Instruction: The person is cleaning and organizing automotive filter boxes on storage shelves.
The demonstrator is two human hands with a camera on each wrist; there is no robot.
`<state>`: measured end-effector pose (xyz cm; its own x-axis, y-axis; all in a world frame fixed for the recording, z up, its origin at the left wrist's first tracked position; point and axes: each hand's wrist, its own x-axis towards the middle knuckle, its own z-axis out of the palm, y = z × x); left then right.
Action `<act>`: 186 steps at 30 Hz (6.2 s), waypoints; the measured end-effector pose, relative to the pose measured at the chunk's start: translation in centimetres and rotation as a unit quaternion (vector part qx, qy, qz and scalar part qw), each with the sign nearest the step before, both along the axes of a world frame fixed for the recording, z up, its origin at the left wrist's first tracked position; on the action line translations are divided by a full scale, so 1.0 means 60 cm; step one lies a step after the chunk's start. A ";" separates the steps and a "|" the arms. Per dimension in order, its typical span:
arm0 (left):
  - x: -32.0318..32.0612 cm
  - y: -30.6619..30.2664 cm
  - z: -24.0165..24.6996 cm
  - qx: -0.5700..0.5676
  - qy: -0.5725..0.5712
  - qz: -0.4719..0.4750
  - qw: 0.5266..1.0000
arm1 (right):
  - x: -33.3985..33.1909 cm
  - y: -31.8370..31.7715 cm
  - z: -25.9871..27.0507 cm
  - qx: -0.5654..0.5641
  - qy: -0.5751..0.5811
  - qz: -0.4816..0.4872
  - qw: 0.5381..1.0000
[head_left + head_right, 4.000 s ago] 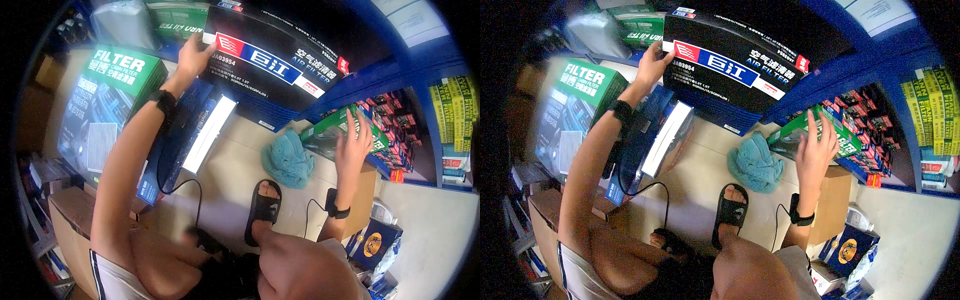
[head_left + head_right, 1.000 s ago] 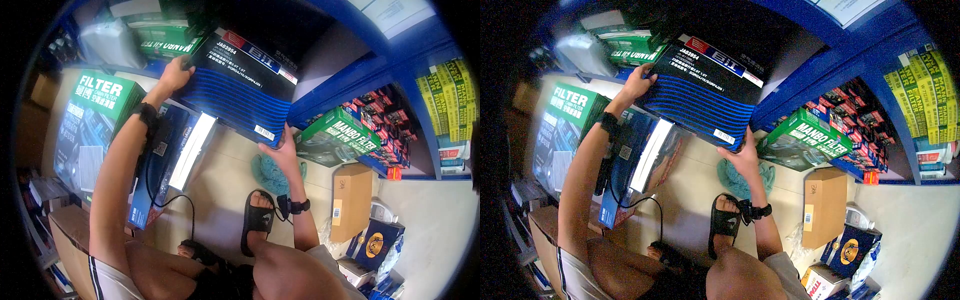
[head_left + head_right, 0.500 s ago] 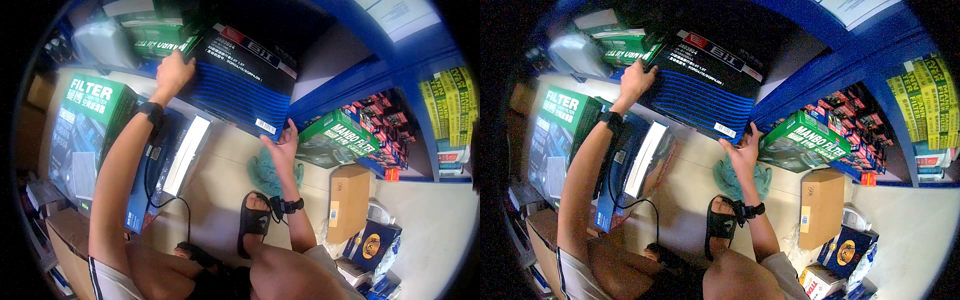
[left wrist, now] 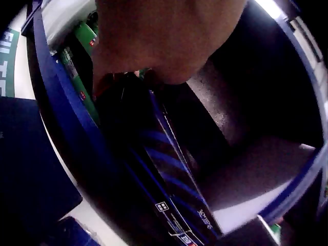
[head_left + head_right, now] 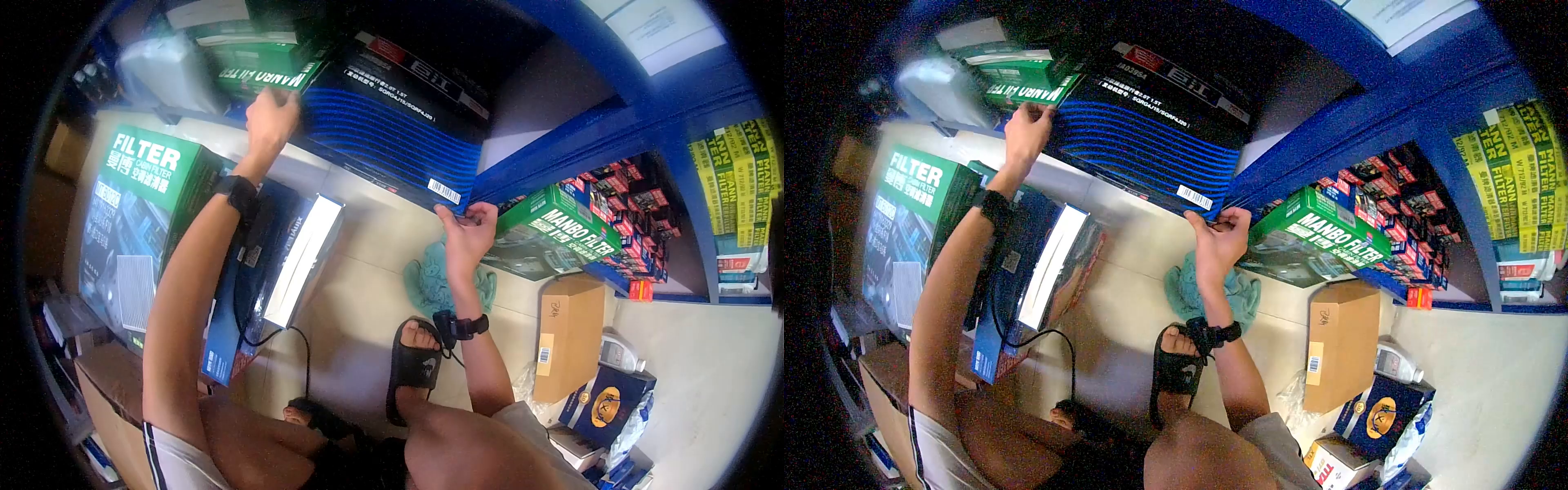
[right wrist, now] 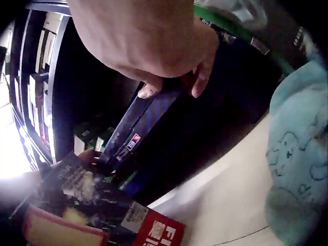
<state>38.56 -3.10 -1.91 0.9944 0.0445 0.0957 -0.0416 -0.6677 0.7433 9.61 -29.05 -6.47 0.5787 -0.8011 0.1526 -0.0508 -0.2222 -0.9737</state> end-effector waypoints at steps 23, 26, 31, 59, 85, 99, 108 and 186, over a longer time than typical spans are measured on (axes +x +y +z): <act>-0.003 0.004 0.012 -0.155 0.175 -0.052 0.971 | 0.038 0.040 0.044 0.161 -0.120 -0.042 0.979; -0.007 0.003 0.009 -0.190 0.172 -0.067 0.964 | 0.043 0.045 0.050 0.157 -0.148 -0.057 0.975; -0.006 0.010 0.004 -0.217 0.148 -0.110 0.959 | 0.053 0.053 0.088 0.150 -0.180 -0.082 0.969; 0.003 -0.003 -0.096 -0.346 0.283 -0.117 0.887 | 0.038 0.015 0.097 -0.063 -0.041 -0.003 0.997; -0.045 -0.011 -0.039 -0.131 0.098 -0.230 0.959 | 0.032 -0.044 0.018 -0.366 0.280 -0.079 0.884; -0.014 -0.006 -0.067 0.022 -0.055 -0.216 0.975 | 0.044 -0.053 -0.006 -0.427 0.295 -0.066 0.852; 0.017 0.018 -0.055 0.062 -0.032 -0.272 0.960 | 0.027 -0.085 -0.009 -0.450 0.220 0.021 0.865; -0.193 -0.256 0.136 -0.103 -0.009 -0.527 0.844 | 0.057 0.020 0.030 -0.367 0.396 -0.006 0.842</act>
<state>26.98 -18.48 6.26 0.4911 -0.8455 0.2096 -0.5434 -0.1093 0.8323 13.04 -27.88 -4.69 0.7240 -0.6662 0.1790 -0.6260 -0.7435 -0.2352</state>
